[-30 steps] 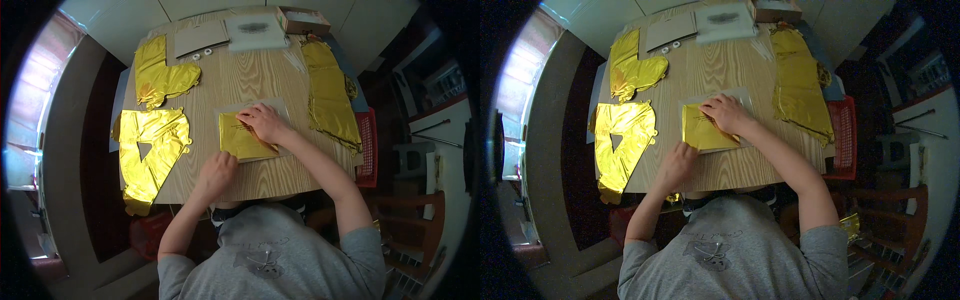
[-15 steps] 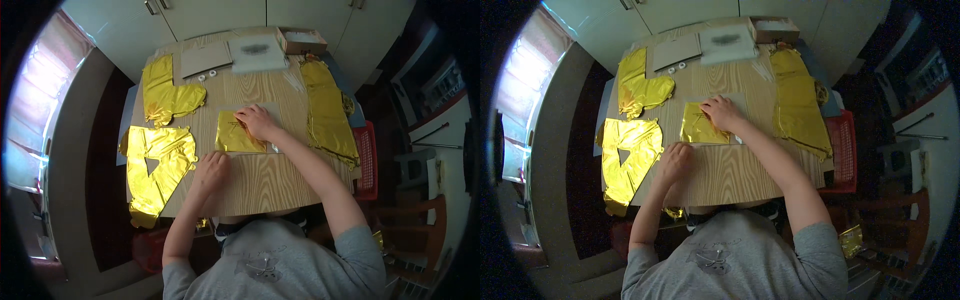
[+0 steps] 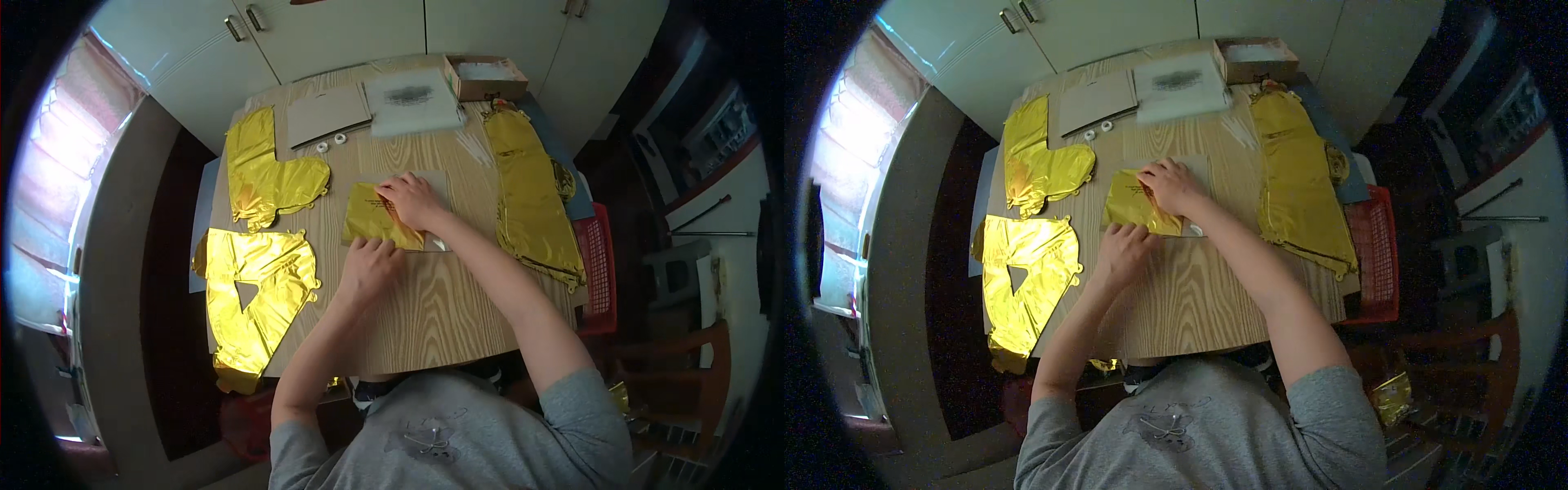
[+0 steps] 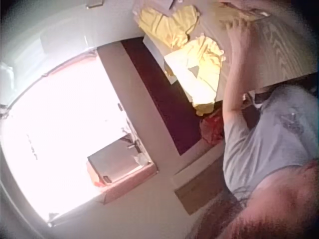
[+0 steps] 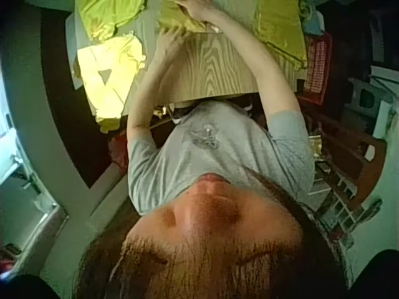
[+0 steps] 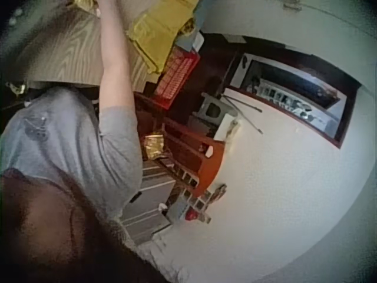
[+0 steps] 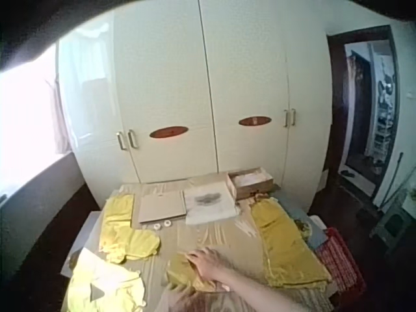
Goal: Packaging gold foil sheets and cards into plastic sleeves.
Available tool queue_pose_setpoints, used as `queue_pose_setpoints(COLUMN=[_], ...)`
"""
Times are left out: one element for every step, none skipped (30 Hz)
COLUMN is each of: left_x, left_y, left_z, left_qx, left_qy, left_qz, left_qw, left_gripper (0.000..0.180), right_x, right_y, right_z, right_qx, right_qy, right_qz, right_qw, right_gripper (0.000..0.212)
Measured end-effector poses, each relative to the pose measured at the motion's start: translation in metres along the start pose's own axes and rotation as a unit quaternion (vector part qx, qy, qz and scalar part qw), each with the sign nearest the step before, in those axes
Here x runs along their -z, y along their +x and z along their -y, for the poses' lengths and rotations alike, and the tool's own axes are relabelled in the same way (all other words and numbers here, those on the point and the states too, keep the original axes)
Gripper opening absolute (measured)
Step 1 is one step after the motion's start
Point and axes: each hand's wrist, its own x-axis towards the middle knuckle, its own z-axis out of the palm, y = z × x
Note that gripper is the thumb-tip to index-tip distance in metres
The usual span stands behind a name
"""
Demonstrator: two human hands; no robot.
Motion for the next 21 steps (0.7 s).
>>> queue_pose_setpoints(left_x=[0.002, 0.005, 0.006, 0.006, 0.006, 0.006, 0.004, 0.002, 0.001, 0.000, 0.001, 0.002, 0.000, -0.002, -0.002, -0.003, 0.000, 0.002, 0.002, 0.001, 0.000], left_y=[-0.002, -0.005, -0.008, -0.012, -0.014, -0.016, -0.020, -0.025, -0.027, -0.028, -0.028, -0.027, -0.029, -0.030, -0.031, -0.032, -0.033, -0.032, -0.030, -0.025, -0.022], left_z=[-0.003, -0.005, -0.006, -0.006, -0.004, -0.003, -0.002, -0.001, 0.000, 0.002, 0.002, 0.002, 0.001, 0.001, 0.001, 0.000, -0.002, -0.004, -0.005, -0.005, -0.005], left_qx=[-0.010, -0.018, -0.025, -0.031, -0.037, -0.043, -0.045, -0.047, -0.048, -0.042, -0.037, -0.031, -0.026, -0.021, -0.015, 0.010, 0.036, 0.062, 0.095, 0.127, 0.159], left_qy=[-0.006, -0.010, -0.014, -0.014, -0.013, -0.013, -0.016, -0.019, -0.022, -0.031, -0.041, -0.051, -0.067, -0.080, -0.093, -0.099, -0.105, -0.110, -0.111, -0.111, -0.112], left_qz=[-0.024, -0.047, -0.071, -0.073, -0.078, -0.082, -0.076, -0.069, -0.062, -0.066, -0.071, -0.075, -0.076, -0.077, -0.079, -0.065, -0.052, -0.040, -0.029, -0.019, -0.010], left_qw=[1.000, 0.999, 0.997, 0.997, 0.996, 0.996, 0.996, 0.996, 0.997, 0.996, 0.996, 0.995, 0.995, 0.994, 0.992, 0.993, 0.992, 0.991, 0.989, 0.985, 0.981], left_gripper=[0.012, 0.012, 0.012, 0.012, 0.012, 0.013, 0.013, 0.012, 0.012, 0.012, 0.012, 0.012, 0.011, 0.011, 0.010, 0.010, 0.009, 0.008, 0.009, 0.010, 0.011], right_x=[0.000, 0.003, 0.005, 0.003, 0.003, 0.004, 0.004, 0.004, 0.005, 0.004, 0.003, 0.001, 0.000, 0.001, 0.000, 0.000, 0.000, -0.001, -0.002, -0.004, -0.005], right_y=[0.000, 0.000, 0.001, 0.002, 0.003, 0.004, 0.003, 0.003, 0.003, 0.004, 0.004, 0.005, 0.005, 0.007, 0.009, 0.009, 0.011, 0.012, 0.011, 0.010, 0.010], right_z=[-0.002, 0.000, 0.001, 0.000, -0.001, -0.003, -0.004, -0.003, -0.002, -0.002, -0.003, -0.005, -0.007, -0.010, -0.012, -0.013, -0.013, -0.013, -0.011, -0.010, -0.009], right_qx=[-0.001, 0.000, 0.001, 0.003, 0.005, 0.007, 0.008, 0.009, 0.009, 0.010, 0.010, 0.011, 0.007, 0.006, 0.005, 0.000, -0.004, -0.007, -0.004, -0.001, 0.002], right_qy=[-0.004, -0.007, -0.010, -0.005, -0.003, 0.000, 0.000, 0.000, 0.001, 0.004, 0.007, 0.009, 0.015, 0.022, 0.030, 0.031, 0.032, 0.033, 0.035, 0.036, 0.036], right_qz=[0.001, 0.002, 0.004, 0.006, 0.008, 0.010, 0.013, 0.016, 0.020, 0.016, 0.014, 0.011, 0.018, 0.023, 0.028, 0.030, 0.031, 0.033, 0.022, 0.010, -0.001], right_qw=[1.000, 1.000, 1.000, 1.000, 1.000, 1.000, 1.000, 1.000, 1.000, 1.000, 1.000, 1.000, 1.000, 0.999, 0.999, 0.999, 0.999, 0.999, 0.999, 0.999, 0.999], right_gripper=[0.042, 0.043, 0.044, 0.045, 0.046, 0.047, 0.046, 0.046, 0.046, 0.045, 0.044, 0.043, 0.042, 0.041, 0.040, 0.040, 0.039, 0.039, 0.039, 0.038, 0.038])
